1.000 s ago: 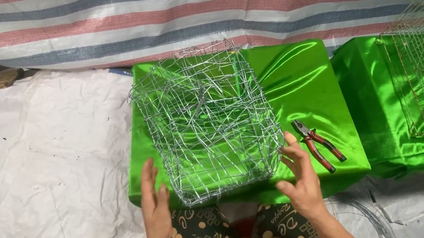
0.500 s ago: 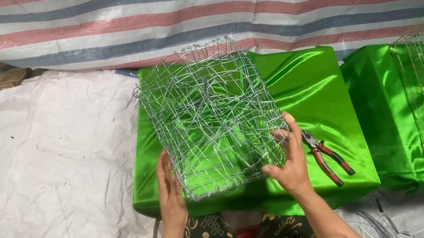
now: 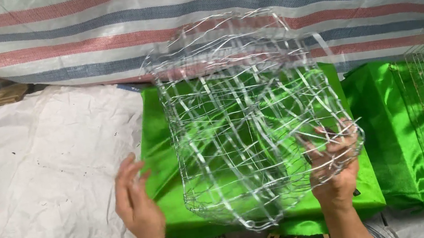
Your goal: Inspecting and finishing a wire mesh cage by bending wires and using pliers to trim or secure connections.
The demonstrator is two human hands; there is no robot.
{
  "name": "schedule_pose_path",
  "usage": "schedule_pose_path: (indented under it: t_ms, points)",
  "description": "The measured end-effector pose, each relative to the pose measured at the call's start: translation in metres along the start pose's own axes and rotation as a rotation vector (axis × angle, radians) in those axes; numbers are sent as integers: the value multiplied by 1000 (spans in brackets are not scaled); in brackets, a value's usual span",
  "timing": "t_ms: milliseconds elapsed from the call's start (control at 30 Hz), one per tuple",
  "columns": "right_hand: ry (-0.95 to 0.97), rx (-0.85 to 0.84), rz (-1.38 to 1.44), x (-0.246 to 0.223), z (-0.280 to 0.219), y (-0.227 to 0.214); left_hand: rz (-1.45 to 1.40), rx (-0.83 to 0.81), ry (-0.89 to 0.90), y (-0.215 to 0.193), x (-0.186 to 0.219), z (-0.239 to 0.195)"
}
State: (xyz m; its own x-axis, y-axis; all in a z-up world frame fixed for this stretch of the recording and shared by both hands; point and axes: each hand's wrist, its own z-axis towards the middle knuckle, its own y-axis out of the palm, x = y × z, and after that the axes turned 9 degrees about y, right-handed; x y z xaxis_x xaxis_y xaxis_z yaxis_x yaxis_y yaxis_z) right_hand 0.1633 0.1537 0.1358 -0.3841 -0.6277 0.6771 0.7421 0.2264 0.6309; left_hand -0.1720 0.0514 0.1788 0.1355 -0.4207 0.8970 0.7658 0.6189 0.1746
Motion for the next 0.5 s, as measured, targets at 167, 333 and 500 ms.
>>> schedule_pose_path:
  t_ms: [167,333,500]
  points:
    - [-641,283,-1738,8,21,18,485,-406,7,22,-167,56]
    - [-649,273,-1773,-4,24,5,217,-702,-183,61,-250,75]
    - [-623,304,-1723,-17,34,2,1340,-1141,56,79,-300,81]
